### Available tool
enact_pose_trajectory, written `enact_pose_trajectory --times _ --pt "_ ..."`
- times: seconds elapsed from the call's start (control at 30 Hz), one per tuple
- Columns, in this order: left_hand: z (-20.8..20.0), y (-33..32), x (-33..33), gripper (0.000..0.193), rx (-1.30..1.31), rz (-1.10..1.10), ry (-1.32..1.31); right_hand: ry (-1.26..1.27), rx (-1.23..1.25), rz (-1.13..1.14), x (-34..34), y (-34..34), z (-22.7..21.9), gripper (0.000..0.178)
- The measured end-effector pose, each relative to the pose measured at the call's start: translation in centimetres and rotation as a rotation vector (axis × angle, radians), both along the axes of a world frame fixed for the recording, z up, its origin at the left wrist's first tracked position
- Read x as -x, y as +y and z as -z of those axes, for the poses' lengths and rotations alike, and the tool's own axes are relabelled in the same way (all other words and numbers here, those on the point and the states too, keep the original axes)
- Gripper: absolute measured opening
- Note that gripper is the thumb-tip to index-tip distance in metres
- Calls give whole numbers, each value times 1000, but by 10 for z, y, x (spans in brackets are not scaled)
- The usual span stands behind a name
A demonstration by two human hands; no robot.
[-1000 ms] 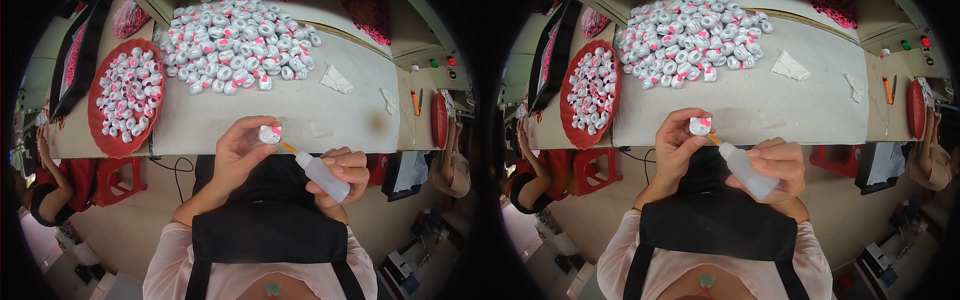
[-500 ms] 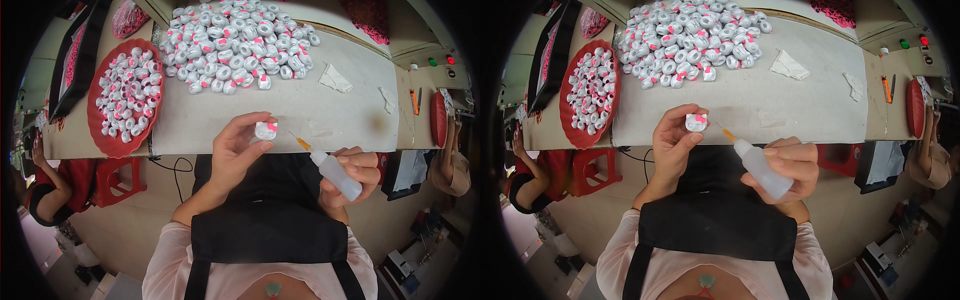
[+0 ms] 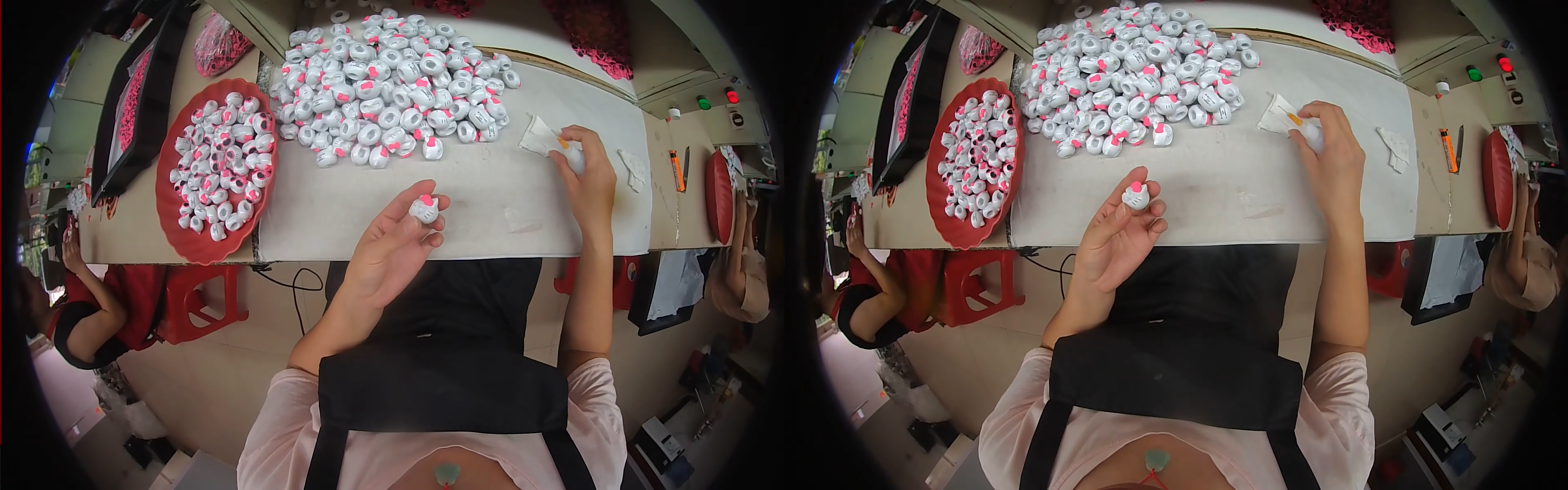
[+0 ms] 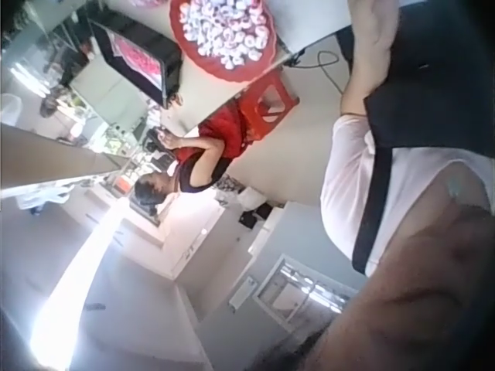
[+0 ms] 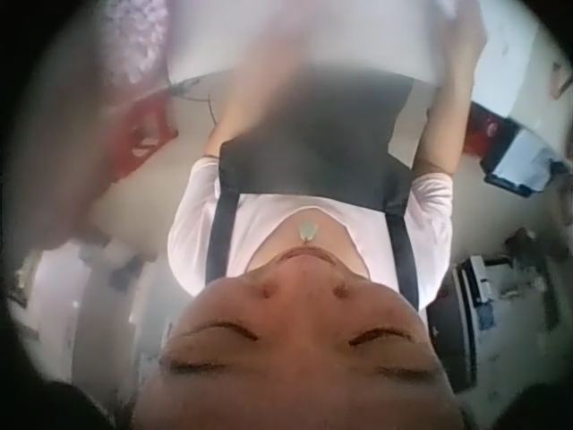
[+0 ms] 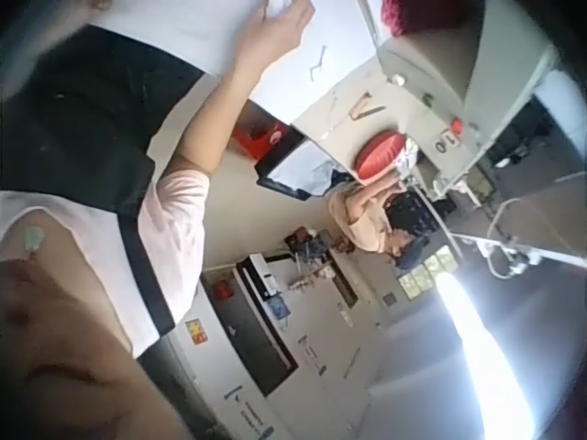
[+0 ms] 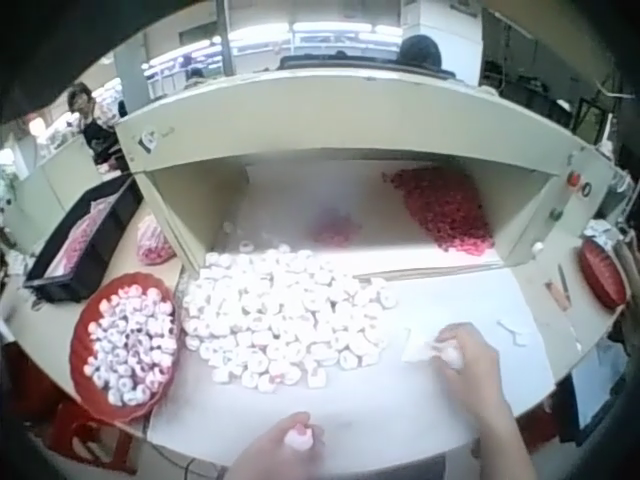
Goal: The person repeatedly applies adhesive from a dispenser bottle onto small plastic toy parts and attaches pink decorative pieces onto white toy heads by hand.
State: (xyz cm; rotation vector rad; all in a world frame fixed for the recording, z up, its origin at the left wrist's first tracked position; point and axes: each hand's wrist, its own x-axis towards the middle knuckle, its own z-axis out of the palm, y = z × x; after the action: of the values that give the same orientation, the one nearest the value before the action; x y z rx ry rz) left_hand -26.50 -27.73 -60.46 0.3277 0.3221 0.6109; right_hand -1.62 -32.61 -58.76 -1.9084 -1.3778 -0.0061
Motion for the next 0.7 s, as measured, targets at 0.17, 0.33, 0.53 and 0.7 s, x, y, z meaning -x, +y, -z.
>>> enact_pose_trajectory --times 0.17,0.33,0.53,0.7 --pt "2 1 -2 43 29 23 -29 -82 298 19 -3 1 7 22" --pt "5 2 -5 42 37 31 -14 238 -59 -63 23 -10 3 20" --pt "2 0 -8 41 16 3 23 400 -348 -113 93 -27 -9 21" --pt "-5 -5 -8 40 -20 -41 44 190 -491 -215 119 -21 4 36"
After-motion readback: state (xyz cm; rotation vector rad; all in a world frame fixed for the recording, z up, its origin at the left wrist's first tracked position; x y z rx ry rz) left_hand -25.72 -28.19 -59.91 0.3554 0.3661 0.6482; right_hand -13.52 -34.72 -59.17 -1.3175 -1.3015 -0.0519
